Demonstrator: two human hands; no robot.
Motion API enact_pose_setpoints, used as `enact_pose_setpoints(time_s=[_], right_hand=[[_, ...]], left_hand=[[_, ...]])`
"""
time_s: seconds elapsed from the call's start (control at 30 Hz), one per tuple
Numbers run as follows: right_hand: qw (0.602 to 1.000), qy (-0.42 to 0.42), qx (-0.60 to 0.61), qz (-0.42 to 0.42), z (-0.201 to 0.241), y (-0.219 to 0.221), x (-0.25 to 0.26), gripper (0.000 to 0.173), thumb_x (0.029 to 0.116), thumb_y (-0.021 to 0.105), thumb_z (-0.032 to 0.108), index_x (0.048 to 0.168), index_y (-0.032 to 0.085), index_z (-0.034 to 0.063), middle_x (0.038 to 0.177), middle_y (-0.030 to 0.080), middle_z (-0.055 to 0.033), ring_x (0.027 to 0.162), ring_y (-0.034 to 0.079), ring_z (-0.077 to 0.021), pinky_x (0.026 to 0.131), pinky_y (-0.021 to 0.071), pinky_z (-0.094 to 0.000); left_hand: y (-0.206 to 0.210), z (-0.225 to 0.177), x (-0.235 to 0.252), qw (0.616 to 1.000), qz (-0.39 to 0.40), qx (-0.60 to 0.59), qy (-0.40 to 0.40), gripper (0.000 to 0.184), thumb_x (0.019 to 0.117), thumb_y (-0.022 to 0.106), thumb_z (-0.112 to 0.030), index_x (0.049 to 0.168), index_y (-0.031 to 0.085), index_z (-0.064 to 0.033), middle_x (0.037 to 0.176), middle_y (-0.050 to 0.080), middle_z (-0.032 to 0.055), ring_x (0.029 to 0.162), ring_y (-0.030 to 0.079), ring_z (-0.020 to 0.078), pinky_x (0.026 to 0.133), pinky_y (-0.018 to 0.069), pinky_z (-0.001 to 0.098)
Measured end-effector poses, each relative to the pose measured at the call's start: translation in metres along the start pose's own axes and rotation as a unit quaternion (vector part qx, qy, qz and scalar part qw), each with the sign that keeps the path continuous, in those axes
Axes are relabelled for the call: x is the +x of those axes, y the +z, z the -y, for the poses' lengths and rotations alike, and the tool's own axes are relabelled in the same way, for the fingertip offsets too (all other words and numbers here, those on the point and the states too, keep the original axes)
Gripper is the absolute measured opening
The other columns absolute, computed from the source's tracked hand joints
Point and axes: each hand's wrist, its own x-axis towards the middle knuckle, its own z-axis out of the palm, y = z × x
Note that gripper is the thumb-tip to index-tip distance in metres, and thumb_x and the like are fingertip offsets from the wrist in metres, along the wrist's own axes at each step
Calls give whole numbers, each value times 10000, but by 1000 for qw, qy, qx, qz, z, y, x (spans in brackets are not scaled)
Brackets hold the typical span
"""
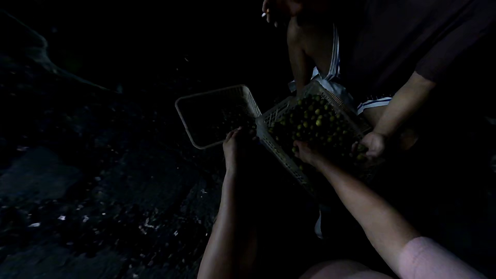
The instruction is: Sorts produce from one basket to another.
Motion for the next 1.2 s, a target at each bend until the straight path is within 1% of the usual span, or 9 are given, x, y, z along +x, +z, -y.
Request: enact_pose_setpoints(time_s=[0.1, 0.17, 0.2, 0.27, 0.4, 0.6, 0.73, 0.97, 1.2], right_hand=[[988, -46, 146, -31, -22, 8, 12, 393, 997, 671, 202, 1353, 603, 49, 1298, 638, -222, 1178, 637, -369, 1003, 510, -567], [948, -91, 300, -53, -34, 10, 6, 351, 1001, 654, 188, 1328, 616, 64, 1148, 676, -160, 908, 669, -251, 782, 577, -440], [914, -114, 386, -48, -32, 6, -9, 333, 1031, 598, 197, 1348, 585, 95, 1008, 650, -102, 725, 575, -151, 626, 502, -316], [818, -163, 552, -16, -26, -6, -35, 318, 1034, 503, 163, 1347, 554, 129, 772, 541, 6, 547, 469, -45, 499, 432, -194], [670, -273, 688, 48, -19, -16, -69, 266, 943, 648, 255, 1202, 634, 196, 650, 545, 83, 493, 462, -2, 487, 418, -170], [727, -345, 592, -47, -10, -27, -90, 305, 933, 685, 119, 1226, 682, 203, 829, 656, 14, 576, 516, -8, 548, 459, -172], [779, -368, 485, -148, -3, -28, -97, 301, 943, 687, 63, 1229, 679, 158, 928, 660, 29, 648, 556, -3, 587, 500, -163], [781, -404, 427, -210, 7, -26, -106, 332, 903, 725, 19, 1223, 694, 105, 1137, 697, -11, 1020, 674, -100, 910, 590, -281], [789, -414, 375, -257, 15, -28, -120, 324, 888, 747, 41, 1204, 682, 13, 1134, 714, -57, 986, 696, -106, 880, 609, -284]], left_hand=[[-3, 6, 9, 999, 17, -34, 2, 270, 1098, 428, -173, 1294, 499, -1, 1057, 661, 129, 840, 705, 190, 735, 603, 341], [-4, 5, 7, 999, 16, -39, 3, 272, 1098, 429, -178, 1294, 498, -4, 1065, 662, 121, 859, 704, 183, 749, 600, 337], [-5, 4, 6, 999, 19, -38, 4, 300, 1096, 437, -177, 1326, 494, 7, 1090, 660, 132, 885, 703, 193, 772, 599, 343], [-4, 2, 6, 999, 19, -28, 6, 306, 1096, 448, -176, 1338, 478, 8, 1048, 670, 123, 850, 707, 182, 754, 602, 332], [2, -2, -9, 993, 102, 57, 12, 220, 1096, 448, -199, 1131, 579, -25, 855, 651, 17, 702, 654, 102, 652, 578, 265], [5, 7, -35, 873, 456, 172, -13, 233, 1023, 570, -262, 1097, 685, -74, 868, 736, 68, 662, 667, 112, 553, 552, 240], [6, 14, -33, 871, 476, 121, -2, 184, 917, 679, -173, 1076, 666, -81, 845, 723, 70, 627, 658, 104, 500, 529, 225], [4, 9, -36, 862, 492, 116, 44, 241, 846, 664, -92, 1086, 689, -81, 847, 695, 46, 603, 619, 85, 511, 526, 215], [2, 13, -32, 823, 562, 67, 51, 252, 922, 579, -151, 1118, 712, -63, 785, 698, 36, 613, 643, 90, 557, 564, 244]])
